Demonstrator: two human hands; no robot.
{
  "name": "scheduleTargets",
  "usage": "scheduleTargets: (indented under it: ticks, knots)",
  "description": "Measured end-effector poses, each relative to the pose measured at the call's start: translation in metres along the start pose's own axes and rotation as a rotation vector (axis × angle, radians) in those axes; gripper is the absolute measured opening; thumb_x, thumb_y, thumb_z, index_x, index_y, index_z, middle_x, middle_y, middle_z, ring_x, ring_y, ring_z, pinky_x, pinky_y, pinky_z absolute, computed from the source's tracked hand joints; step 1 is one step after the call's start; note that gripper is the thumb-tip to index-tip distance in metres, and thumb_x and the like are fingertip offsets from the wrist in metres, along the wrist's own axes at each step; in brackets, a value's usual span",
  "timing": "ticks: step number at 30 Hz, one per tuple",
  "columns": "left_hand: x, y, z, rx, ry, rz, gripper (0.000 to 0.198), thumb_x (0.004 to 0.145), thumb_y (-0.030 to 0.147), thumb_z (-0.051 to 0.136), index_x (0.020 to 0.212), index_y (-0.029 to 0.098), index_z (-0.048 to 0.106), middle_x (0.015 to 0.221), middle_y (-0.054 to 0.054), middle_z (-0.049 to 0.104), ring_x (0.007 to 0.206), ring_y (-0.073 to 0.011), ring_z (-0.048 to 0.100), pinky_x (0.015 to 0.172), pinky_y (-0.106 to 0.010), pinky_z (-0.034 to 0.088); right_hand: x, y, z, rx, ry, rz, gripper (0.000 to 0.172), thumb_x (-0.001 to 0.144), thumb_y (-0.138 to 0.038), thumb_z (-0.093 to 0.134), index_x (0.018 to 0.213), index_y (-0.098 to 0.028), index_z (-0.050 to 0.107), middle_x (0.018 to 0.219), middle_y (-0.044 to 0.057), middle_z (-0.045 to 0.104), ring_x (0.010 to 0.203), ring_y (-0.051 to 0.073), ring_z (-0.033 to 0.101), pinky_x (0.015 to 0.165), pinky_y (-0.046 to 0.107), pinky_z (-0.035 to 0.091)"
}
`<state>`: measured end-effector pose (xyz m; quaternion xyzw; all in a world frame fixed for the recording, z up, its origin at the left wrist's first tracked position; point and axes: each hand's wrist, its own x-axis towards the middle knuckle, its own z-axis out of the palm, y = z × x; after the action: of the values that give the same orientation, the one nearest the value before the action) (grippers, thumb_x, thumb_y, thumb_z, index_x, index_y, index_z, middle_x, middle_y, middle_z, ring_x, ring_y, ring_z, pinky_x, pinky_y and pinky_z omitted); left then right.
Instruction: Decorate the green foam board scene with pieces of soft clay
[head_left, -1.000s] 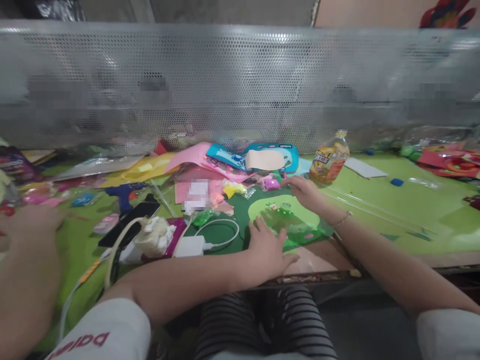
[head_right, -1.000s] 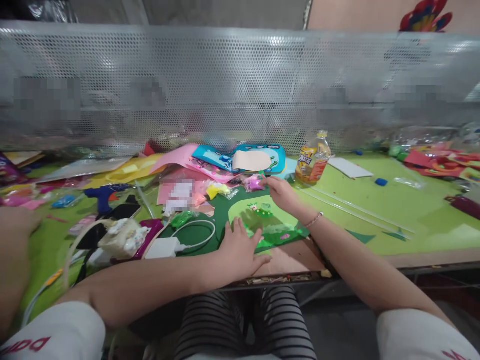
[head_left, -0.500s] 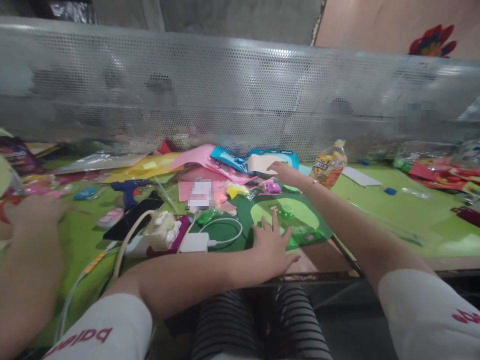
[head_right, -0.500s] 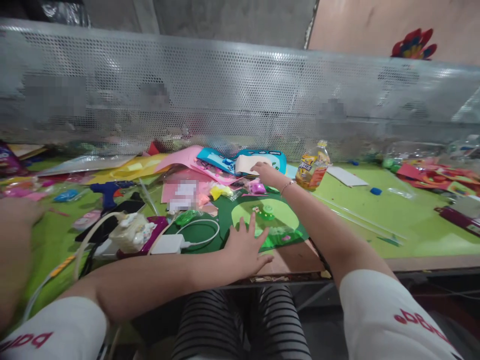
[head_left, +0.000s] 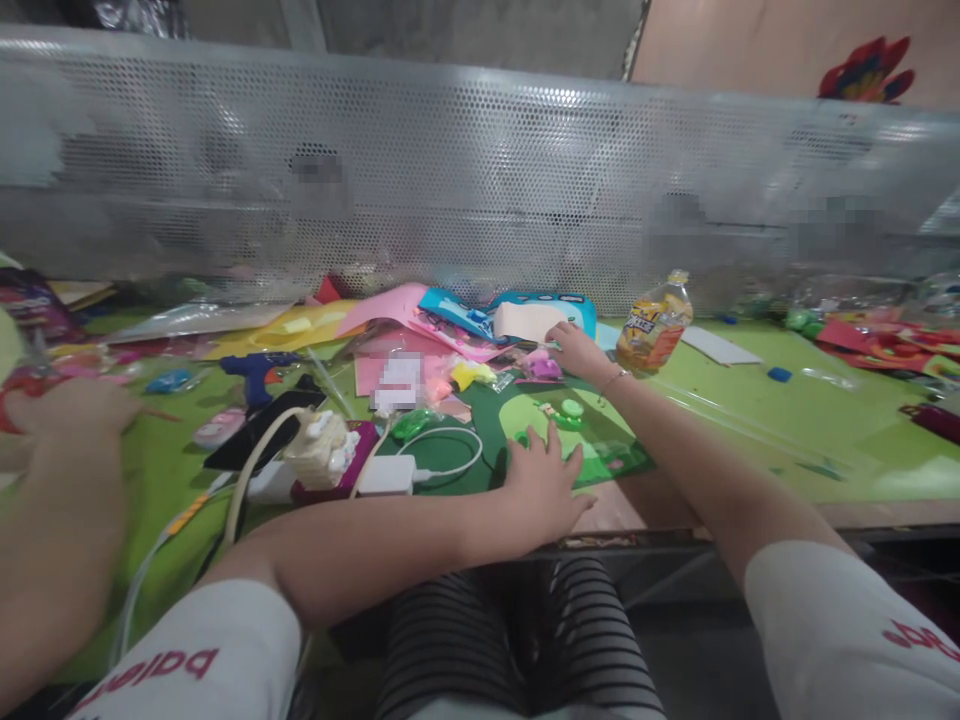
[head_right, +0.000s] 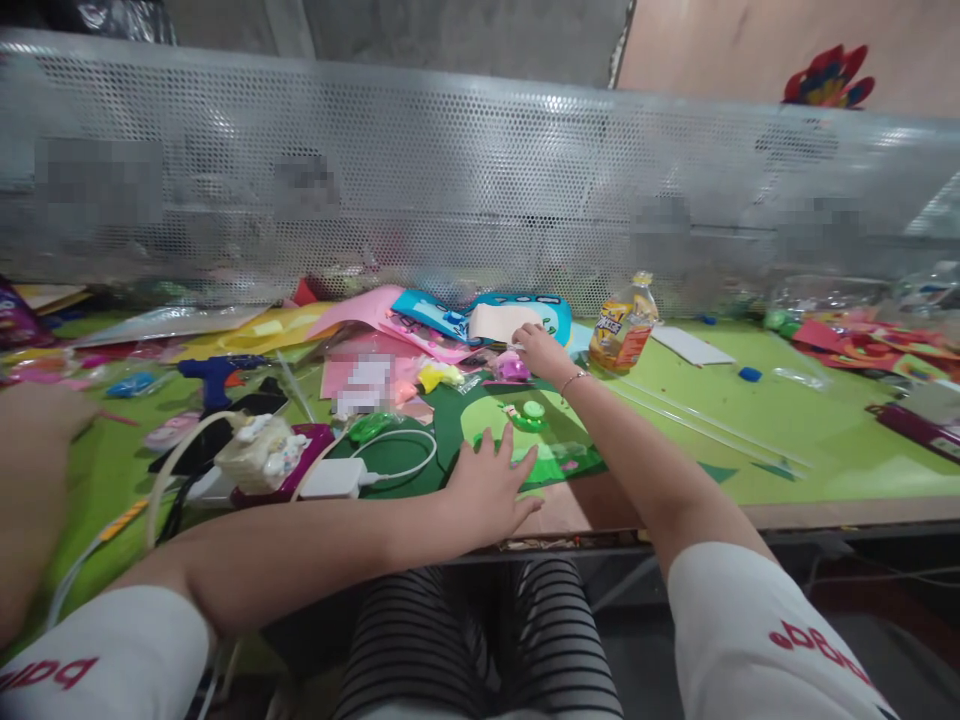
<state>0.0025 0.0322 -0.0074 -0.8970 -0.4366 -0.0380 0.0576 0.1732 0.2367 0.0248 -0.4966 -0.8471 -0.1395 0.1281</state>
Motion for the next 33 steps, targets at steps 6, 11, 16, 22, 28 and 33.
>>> scheduleTargets:
  ticks: [6,11,16,22,28,33]
  knots:
    - [-0.001,0.000,0.000,0.007,0.014,0.006,0.063,0.084,0.058,0.032,0.137,0.024,0.036,0.145,-0.021,0.026,0.124,-0.0449,0.035,0.086,-0.061,0.035,-0.007,-0.015,0.008,0.096,-0.050,-0.168,0.027,0.084,-0.012,0.045,0.106,-0.011,0.062,0.104,0.011,0.062,0.099,0.019,0.055,0.091,0.031,0.038]
    - [-0.001,0.001,0.001,0.015,0.031,0.019,0.061,0.085,0.056,0.031,0.137,0.024,0.036,0.146,-0.018,0.028,0.124,-0.0421,0.036,0.087,-0.059,0.036,-0.009,-0.015,0.012,0.101,0.013,-0.090,0.028,0.084,-0.013,0.045,0.107,-0.011,0.061,0.106,0.012,0.060,0.098,0.021,0.055,0.089,0.031,0.041]
    - [-0.001,0.002,0.002,0.018,0.040,0.031,0.059,0.086,0.054,0.032,0.136,0.022,0.038,0.144,-0.018,0.031,0.122,-0.0417,0.038,0.085,-0.057,0.038,-0.004,-0.008,0.011,0.060,0.098,0.089,0.037,0.086,-0.009,0.041,0.122,-0.006,0.049,0.121,0.019,0.050,0.116,0.026,0.045,0.099,0.039,0.034]
    - [-0.002,0.001,0.003,0.039,0.081,0.048,0.058,0.087,0.054,0.030,0.134,0.021,0.039,0.142,-0.019,0.034,0.119,-0.0414,0.041,0.083,-0.057,0.039,0.002,-0.004,0.014,0.083,-0.015,0.171,0.033,0.088,-0.033,0.052,0.116,-0.015,0.052,0.116,0.009,0.055,0.097,0.019,0.057,0.082,0.040,0.050]
    - [-0.004,-0.001,-0.006,0.068,0.226,0.235,0.051,0.088,0.040,0.036,0.131,0.014,0.040,0.132,-0.019,0.045,0.117,-0.0323,0.044,0.090,-0.046,0.037,-0.004,-0.005,-0.023,0.200,0.103,0.283,0.022,0.087,-0.022,0.048,0.086,-0.010,0.067,0.091,0.012,0.067,0.089,0.020,0.060,0.081,0.032,0.045]
    - [0.002,-0.009,-0.014,-0.124,0.438,0.379,0.049,0.086,0.034,0.039,0.131,0.014,0.038,0.132,-0.013,0.045,0.127,-0.0267,0.033,0.103,-0.043,0.028,-0.029,-0.011,-0.057,0.376,0.099,0.307,0.029,0.077,-0.041,0.056,0.071,-0.013,0.065,0.060,0.002,0.062,0.055,0.012,0.054,0.050,0.022,0.041]
